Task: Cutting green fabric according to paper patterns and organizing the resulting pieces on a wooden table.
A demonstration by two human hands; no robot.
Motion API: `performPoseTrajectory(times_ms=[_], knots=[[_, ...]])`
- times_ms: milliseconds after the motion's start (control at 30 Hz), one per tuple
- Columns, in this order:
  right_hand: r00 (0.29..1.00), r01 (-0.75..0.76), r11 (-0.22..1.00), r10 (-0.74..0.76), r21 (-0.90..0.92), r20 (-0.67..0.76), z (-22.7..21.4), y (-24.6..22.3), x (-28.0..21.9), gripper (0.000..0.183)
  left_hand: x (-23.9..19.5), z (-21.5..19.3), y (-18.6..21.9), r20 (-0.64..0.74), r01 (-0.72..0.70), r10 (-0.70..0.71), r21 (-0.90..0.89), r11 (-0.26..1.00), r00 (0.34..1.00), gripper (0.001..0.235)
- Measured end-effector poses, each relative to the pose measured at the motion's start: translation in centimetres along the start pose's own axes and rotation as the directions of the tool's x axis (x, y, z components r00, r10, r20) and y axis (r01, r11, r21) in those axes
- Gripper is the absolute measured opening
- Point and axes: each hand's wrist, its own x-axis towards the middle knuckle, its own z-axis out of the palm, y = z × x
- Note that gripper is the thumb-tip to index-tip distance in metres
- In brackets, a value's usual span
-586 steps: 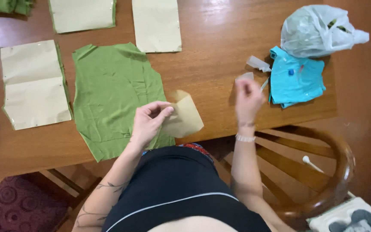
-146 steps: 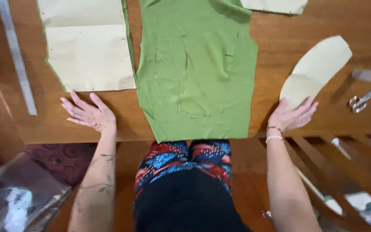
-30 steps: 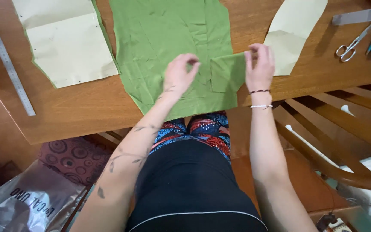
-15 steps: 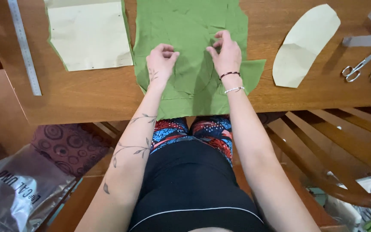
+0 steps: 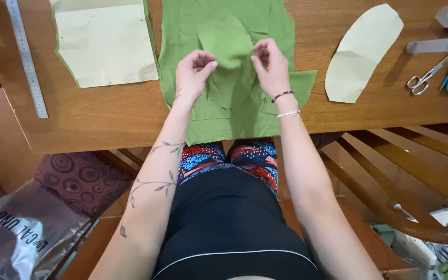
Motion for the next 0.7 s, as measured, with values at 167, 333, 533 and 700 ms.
performPoseTrajectory(times_ms=[167,333,533,700], knots=[[0.999,-0.020,0.992,0.025,0.126,-0.036,-1.6,-0.5,-1.4,0.017,-2.0,-1.8,2.0,0.060,-0.034,0.032,0.040,0.999,0.998,0.021],[0.999,0.051,0.992,-0.052,0.117,0.012,-3.4,-2.5,-3.5,0.020,-3.0,-2.8,1.2,0.102,-0.262,0.249,0.156,0.952,0.963,0.021],[0.964,0.263,0.964,-0.264,-0.022,-0.042,-4.6,-3.1,-5.1,0.012,-4.6,-3.5,2.1,0.212,-0.430,0.387,0.223,0.875,0.897,0.017],[0.958,0.286,0.955,-0.284,-0.078,0.041,-5.5,-4.5,-7.9,0.005,-6.7,-4.3,2.8,0.328,-0.428,0.348,0.216,0.877,0.878,0.017]])
